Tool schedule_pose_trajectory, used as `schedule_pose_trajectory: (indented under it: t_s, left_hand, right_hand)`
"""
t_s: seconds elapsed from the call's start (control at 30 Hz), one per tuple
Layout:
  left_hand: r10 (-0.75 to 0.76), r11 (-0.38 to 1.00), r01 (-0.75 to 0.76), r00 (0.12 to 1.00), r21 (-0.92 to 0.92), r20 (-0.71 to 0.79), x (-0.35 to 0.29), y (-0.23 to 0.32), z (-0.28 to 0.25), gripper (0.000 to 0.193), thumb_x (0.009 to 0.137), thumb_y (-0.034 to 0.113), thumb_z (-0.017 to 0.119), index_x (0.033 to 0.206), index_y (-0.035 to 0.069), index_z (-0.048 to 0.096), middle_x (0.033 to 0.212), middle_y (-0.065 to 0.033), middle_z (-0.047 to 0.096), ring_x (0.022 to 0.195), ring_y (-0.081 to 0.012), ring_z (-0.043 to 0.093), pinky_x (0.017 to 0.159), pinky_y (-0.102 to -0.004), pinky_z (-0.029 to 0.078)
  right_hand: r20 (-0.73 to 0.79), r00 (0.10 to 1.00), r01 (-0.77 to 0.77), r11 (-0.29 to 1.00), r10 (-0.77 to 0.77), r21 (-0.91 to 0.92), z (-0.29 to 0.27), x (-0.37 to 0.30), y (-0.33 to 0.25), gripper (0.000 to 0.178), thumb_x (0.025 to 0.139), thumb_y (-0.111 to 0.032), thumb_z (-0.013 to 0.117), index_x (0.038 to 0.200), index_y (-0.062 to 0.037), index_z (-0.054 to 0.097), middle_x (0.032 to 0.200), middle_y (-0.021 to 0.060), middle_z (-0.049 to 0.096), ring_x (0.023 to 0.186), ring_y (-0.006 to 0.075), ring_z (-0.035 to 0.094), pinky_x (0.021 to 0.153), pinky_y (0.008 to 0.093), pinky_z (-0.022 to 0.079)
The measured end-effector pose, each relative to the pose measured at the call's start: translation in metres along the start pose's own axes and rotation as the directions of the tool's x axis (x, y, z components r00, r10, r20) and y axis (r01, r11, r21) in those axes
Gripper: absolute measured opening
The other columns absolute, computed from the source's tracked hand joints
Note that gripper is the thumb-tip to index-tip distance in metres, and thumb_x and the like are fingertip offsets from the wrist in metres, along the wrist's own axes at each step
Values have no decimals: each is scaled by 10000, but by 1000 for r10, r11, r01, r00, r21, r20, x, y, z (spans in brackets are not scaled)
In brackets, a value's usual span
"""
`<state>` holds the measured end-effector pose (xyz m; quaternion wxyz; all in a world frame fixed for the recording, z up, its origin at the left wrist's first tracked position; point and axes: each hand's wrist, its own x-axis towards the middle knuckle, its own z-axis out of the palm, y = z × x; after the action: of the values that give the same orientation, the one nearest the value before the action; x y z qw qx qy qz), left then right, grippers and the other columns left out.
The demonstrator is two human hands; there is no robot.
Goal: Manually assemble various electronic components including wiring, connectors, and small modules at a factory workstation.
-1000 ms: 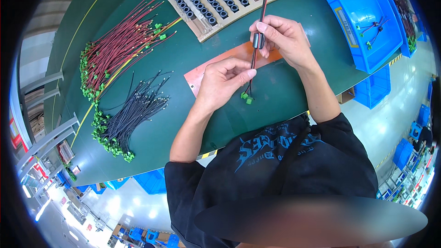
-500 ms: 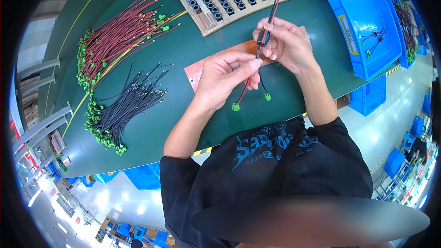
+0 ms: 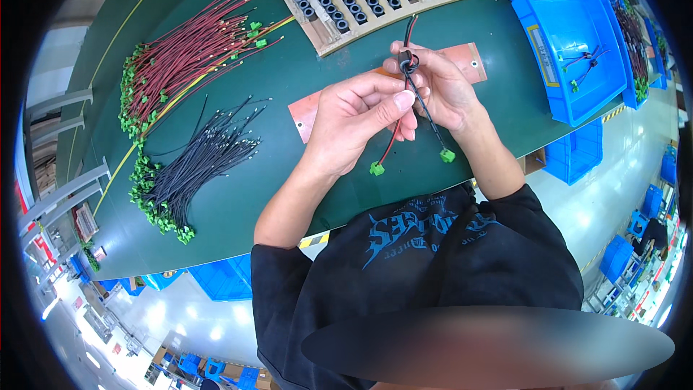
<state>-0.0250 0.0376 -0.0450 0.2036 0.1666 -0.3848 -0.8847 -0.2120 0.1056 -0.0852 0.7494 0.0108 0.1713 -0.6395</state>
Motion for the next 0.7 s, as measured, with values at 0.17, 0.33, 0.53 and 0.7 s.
schedule_pose_trajectory:
  t_s: [0.17, 0.33, 0.53, 0.7]
  left_hand:
    - [75, 992, -74, 997, 105, -5, 2, -5, 4, 194, 978, 86, 649, 1137, -23, 632, 899, -84, 684, 817, -153, 674, 743, -277, 541]
    - [-189, 889, 166, 982, 426, 11, -9, -10, 8, 358, 936, 53, 675, 1268, -10, 559, 1017, -102, 697, 986, -187, 666, 900, -332, 502]
    - [209, 569, -314, 949, 760, 235, -14, -25, 17, 526, 846, 46, 763, 1323, -13, 549, 1137, -120, 675, 1088, -222, 638, 940, -338, 494]
    - [121, 550, -236, 972, 801, 203, -14, -32, 17, 371, 851, 56, 760, 1205, 25, 655, 1165, -116, 661, 1043, -216, 634, 893, -332, 505]
  right_hand:
    - [-140, 977, 120, 961, -158, -251, 18, -4, 1, 284, 1035, -191, 521, 1224, 16, 567, 1050, 185, 655, 625, 85, 593, 530, 173, 513]
    - [-9, 885, 415, 796, -466, -440, 27, -20, -14, 279, 1057, -243, 498, 1120, 5, 610, 919, 191, 682, 594, 124, 530, 499, 226, 419]
    - [202, 596, 774, 490, -777, -401, 36, -134, -127, 266, 1075, -260, 435, 1170, -51, 571, 868, 120, 658, 479, 28, 414, 371, 187, 374]
    - [-48, 801, 547, 761, -597, -350, 27, -230, -276, 243, 1014, -268, 540, 843, -101, 583, 687, 57, 606, 560, 197, 589, 448, 281, 427]
